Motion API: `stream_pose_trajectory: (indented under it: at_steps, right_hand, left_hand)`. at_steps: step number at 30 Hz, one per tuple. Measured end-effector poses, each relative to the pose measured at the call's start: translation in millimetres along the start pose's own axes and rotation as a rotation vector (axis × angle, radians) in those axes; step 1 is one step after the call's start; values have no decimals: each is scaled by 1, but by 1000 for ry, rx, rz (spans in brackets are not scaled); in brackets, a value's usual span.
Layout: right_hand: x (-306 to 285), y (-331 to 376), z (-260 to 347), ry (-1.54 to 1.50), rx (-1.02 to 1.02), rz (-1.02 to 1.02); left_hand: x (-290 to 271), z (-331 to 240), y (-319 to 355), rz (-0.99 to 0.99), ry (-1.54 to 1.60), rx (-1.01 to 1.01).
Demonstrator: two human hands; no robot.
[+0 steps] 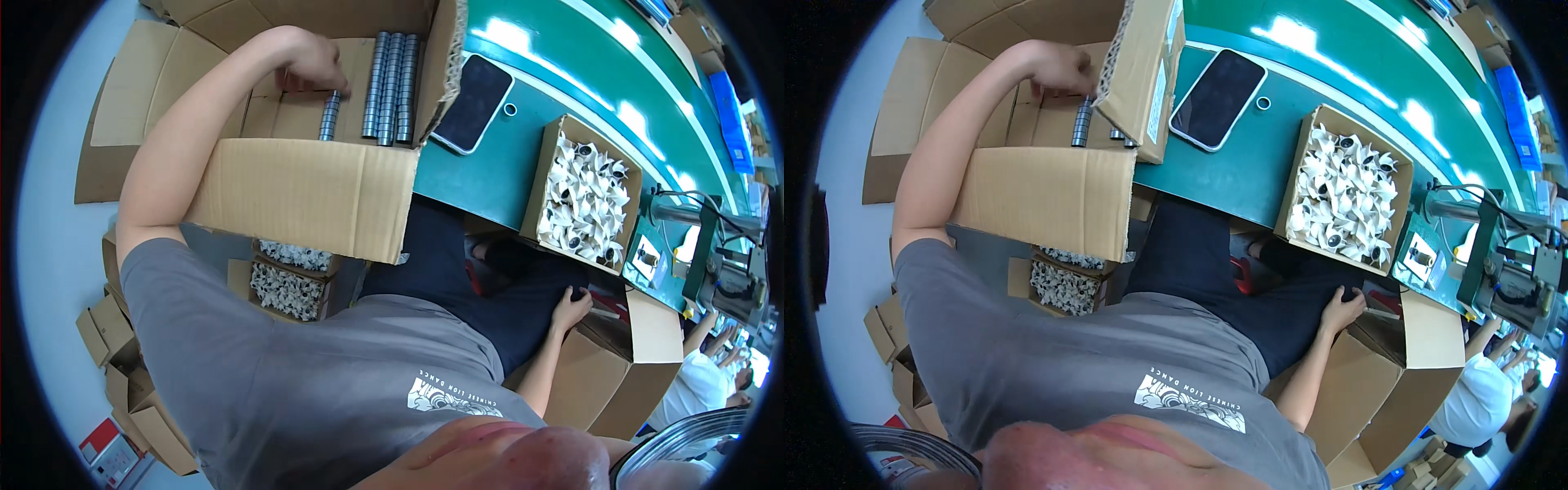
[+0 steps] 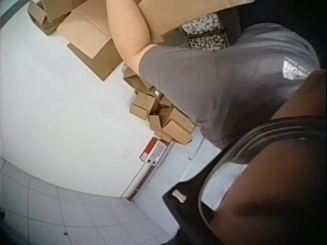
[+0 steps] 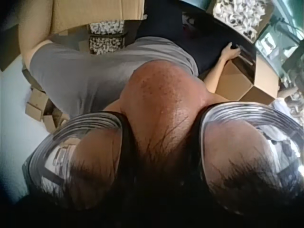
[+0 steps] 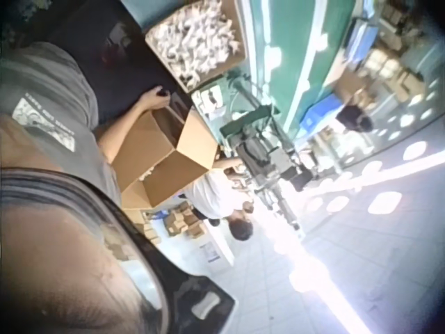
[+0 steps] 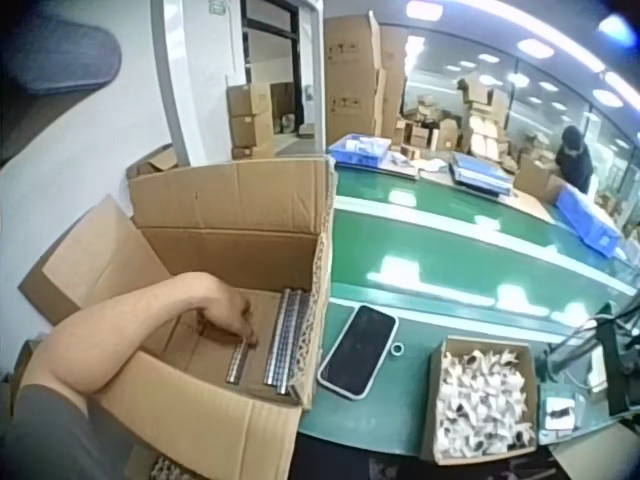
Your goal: The person assembles small components by combining metal cylinders with plastic pieces and pressing them with a pneumatic press machine.
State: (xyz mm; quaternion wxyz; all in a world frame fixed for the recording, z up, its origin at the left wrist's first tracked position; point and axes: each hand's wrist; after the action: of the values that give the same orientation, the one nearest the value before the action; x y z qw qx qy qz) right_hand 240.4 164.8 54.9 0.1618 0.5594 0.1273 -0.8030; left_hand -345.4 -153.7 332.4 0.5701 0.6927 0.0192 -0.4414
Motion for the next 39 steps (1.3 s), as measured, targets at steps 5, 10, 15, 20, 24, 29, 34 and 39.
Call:
stream_pose_trajectory:
  at_steps: [5,10,15,20,24,29,34,39]
  right_hand:
    - [7,-23,0,16,109,0]
    - [12,-32,-11,-27,160,-23]
    - [15,-35,-16,-41,131,-9]
    - [15,-32,-18,-55,130,-23]
    - [16,-35,-22,-94,104,-36]
    - [10,-29,-29,-163,99,-47]
    - [19,-31,-18,-179,116,-71]
    - [16,-25,-11,-139,104,-98]
  left_hand:
    - [12,4,-7,536,100,-40]
    - [17,13,-19,495,209,72]
    - [16,21,-21,377,295,124]
    - [17,21,-21,370,292,148]
    - [19,30,-17,314,348,190]
    - [5,21,-17,279,418,233]
    - [15,73,-77,357,314,401]
    - [62,79,-136,231,448,691]
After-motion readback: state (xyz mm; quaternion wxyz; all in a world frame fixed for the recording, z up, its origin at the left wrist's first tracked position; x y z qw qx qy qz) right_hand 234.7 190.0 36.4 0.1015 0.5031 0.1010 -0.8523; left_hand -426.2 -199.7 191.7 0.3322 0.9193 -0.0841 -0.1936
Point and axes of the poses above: each hand's wrist, its own y-axis away from the middle knuckle, its own x-axis out of the palm, z = x × y, and after that the axes turned 12 degrees about z, right-handed
